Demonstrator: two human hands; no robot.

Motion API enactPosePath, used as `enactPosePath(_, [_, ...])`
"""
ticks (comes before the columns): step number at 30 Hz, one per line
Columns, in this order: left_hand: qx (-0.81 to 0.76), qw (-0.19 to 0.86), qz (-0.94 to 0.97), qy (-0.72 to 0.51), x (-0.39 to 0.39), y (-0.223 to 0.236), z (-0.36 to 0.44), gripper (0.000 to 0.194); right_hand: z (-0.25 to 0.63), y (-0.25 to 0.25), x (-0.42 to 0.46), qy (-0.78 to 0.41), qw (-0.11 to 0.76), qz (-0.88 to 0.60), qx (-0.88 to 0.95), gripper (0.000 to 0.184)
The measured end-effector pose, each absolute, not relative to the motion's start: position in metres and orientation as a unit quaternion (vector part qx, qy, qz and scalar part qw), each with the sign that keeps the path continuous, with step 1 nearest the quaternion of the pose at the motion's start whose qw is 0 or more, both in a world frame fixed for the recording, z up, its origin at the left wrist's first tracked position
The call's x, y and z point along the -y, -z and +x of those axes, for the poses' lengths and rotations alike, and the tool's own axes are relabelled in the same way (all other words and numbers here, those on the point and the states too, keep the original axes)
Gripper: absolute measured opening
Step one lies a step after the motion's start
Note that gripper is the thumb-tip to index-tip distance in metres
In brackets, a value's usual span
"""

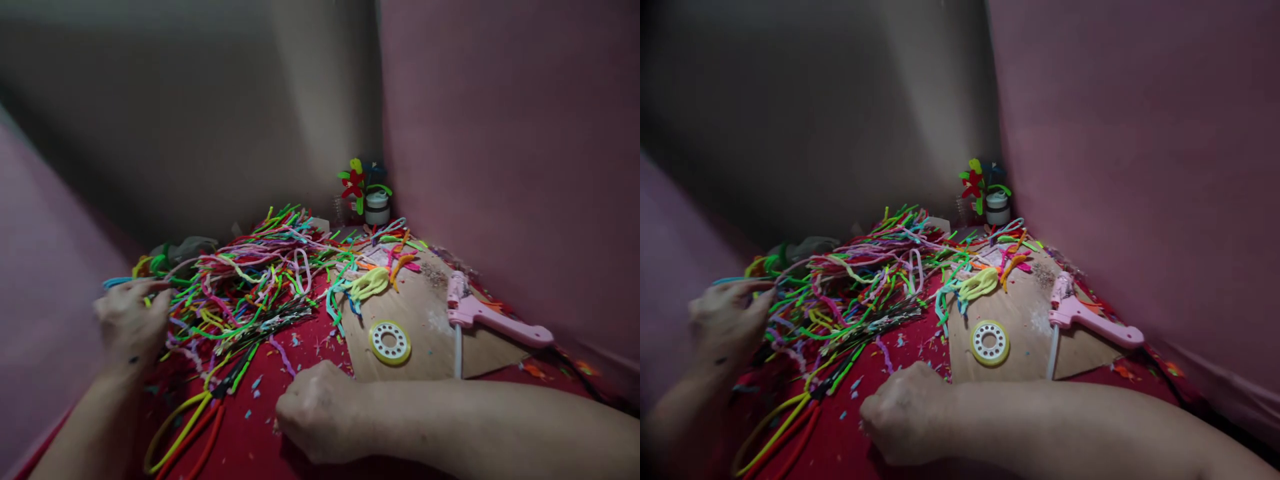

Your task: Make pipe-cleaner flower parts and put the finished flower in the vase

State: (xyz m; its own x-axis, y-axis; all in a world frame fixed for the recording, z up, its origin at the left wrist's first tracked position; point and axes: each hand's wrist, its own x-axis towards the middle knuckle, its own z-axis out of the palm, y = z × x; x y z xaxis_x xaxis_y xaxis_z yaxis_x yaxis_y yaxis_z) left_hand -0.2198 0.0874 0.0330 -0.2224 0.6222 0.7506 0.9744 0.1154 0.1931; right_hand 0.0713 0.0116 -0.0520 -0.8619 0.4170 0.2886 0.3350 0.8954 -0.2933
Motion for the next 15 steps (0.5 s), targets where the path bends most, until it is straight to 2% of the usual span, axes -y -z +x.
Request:
enactPosePath(7, [0.68, 0.24, -0.645, 0.254, -0.133, -0.037, -0.156, 0.026, 0.072, 0.054, -0.016, -0.202, 0.254, -0.25, 0.912, 0.021])
enactPosePath(12, [0.728, 0.208, -0.635, 0.157, -0.163, -0.029, -0.151, 0.049, 0.074, 0.052, -0.018, -0.206, 0.277, -0.239, 0.908, 0.02])
enactPosePath(15, [0.74, 0.19, -0.637, 0.105, -0.164, -0.021, -0.157, 0.048, 0.075, 0.052, -0.017, -0.212, 0.272, -0.234, 0.909, 0.02])
